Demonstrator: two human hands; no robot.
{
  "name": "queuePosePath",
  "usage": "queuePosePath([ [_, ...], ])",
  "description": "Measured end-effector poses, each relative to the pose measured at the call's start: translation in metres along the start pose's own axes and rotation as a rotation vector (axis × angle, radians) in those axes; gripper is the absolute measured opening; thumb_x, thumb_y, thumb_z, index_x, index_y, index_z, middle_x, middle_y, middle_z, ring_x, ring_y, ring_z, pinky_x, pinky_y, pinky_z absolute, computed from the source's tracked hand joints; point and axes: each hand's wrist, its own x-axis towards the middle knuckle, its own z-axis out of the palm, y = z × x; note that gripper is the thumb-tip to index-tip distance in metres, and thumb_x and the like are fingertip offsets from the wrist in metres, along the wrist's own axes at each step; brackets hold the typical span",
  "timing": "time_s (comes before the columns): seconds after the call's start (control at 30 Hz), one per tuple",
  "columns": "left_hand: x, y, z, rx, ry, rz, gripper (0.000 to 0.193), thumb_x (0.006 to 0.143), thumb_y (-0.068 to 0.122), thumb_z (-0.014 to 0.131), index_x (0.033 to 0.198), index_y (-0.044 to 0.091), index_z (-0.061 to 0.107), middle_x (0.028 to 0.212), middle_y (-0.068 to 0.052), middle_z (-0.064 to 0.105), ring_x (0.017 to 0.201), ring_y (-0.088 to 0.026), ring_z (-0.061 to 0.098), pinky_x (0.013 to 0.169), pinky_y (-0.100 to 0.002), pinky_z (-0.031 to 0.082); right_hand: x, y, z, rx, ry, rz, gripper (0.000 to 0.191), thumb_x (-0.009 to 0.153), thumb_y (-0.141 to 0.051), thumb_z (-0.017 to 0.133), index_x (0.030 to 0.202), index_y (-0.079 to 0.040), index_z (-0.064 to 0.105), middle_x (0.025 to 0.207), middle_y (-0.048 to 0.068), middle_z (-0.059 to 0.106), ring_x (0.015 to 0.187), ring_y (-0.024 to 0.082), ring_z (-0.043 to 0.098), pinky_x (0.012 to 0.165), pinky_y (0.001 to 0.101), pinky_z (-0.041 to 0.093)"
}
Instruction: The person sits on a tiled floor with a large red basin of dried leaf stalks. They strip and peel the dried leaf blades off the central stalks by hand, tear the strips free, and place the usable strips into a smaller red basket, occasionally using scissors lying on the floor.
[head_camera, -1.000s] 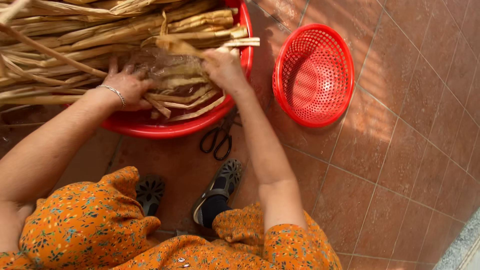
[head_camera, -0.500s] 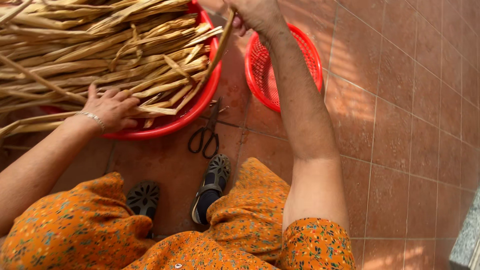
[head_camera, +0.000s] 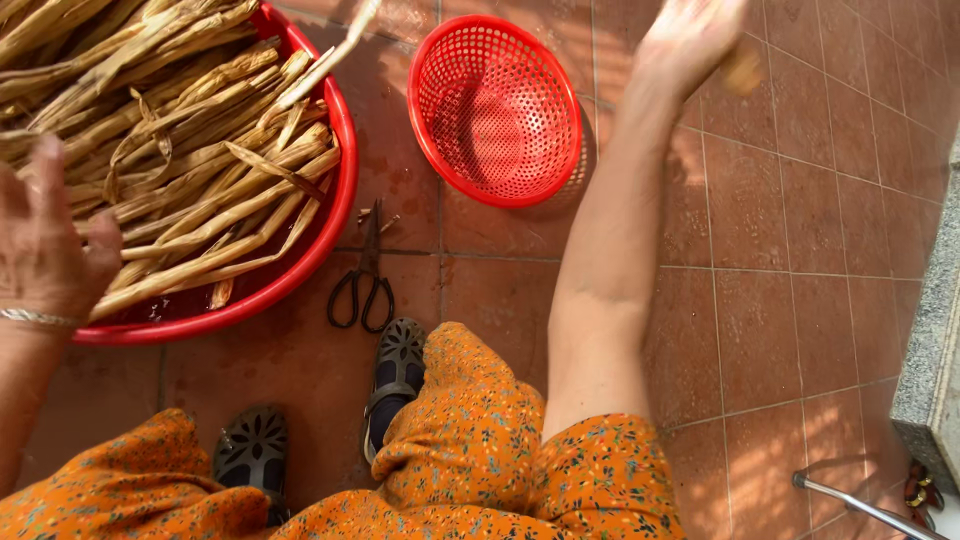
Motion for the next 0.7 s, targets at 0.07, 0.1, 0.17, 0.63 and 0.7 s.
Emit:
queuePosePath([
  [0.07,-0.004,0.009,0.006,0.044,0.033,0.078,0.067,0.089,0.017,0.057,0.153,0.015,0.038,0.159,-0.026,0.034,0.146,-0.043,0.03,0.116,-0.062,0.028,-0.036,0.023,-0.041,0.033,0.011,0.131,0.046,0.097,-0.037,0.061,0.12,0.002,0.058,0.118,0.021,0.06,0.108,0.035,0.061,0.094,0.0497,0.054],
  [0.1,-0.007,0.013,0.009,0.04,0.064,0.154,0.068,0.081,0.016,0.063,0.147,0.014,0.047,0.164,-0.028,0.032,0.152,-0.046,0.025,0.119,-0.067,0.024,-0.059,0.037,-0.062,0.055,0.012,0.22,0.047,0.097,-0.038,0.06,0.121,0.002,0.057,0.12,0.022,0.06,0.111,0.036,0.061,0.095,0.0507,0.054],
  [0.17,-0.013,0.017,0.016,0.428,-0.029,0.15,0.061,0.085,0.029,0.074,0.143,0.02,0.055,0.165,-0.017,0.035,0.155,-0.033,0.03,0.125,-0.06,0.023,-0.104,0.058,-0.104,0.024,0.455,0.473,0.04,0.095,-0.042,0.052,0.126,-0.017,0.052,0.121,0.013,0.058,0.11,0.035,0.063,0.091,0.047,0.055],
  [0.63,-0.013,0.019,0.043,0.412,-0.24,0.265,0.047,0.09,0.05,0.071,0.131,0.027,0.072,0.13,-0.006,0.06,0.122,-0.027,0.051,0.108,-0.046,0.037,-0.182,0.048,-0.206,-0.268,0.532,0.919,0.046,0.094,-0.049,0.071,0.099,-0.004,0.064,0.083,0.009,0.068,0.07,0.019,0.064,0.068,0.0361,0.057],
  [0.7,-0.013,0.016,0.046,0.398,-0.248,0.302,0.049,0.087,0.054,0.069,0.127,0.025,0.073,0.127,-0.008,0.059,0.124,-0.029,0.051,0.106,-0.048,0.038,-0.19,0.049,-0.212,-0.371,0.441,1.06,0.053,0.093,-0.055,0.07,0.098,-0.003,0.065,0.081,0.01,0.069,0.065,0.017,0.062,0.062,0.0335,0.054],
])
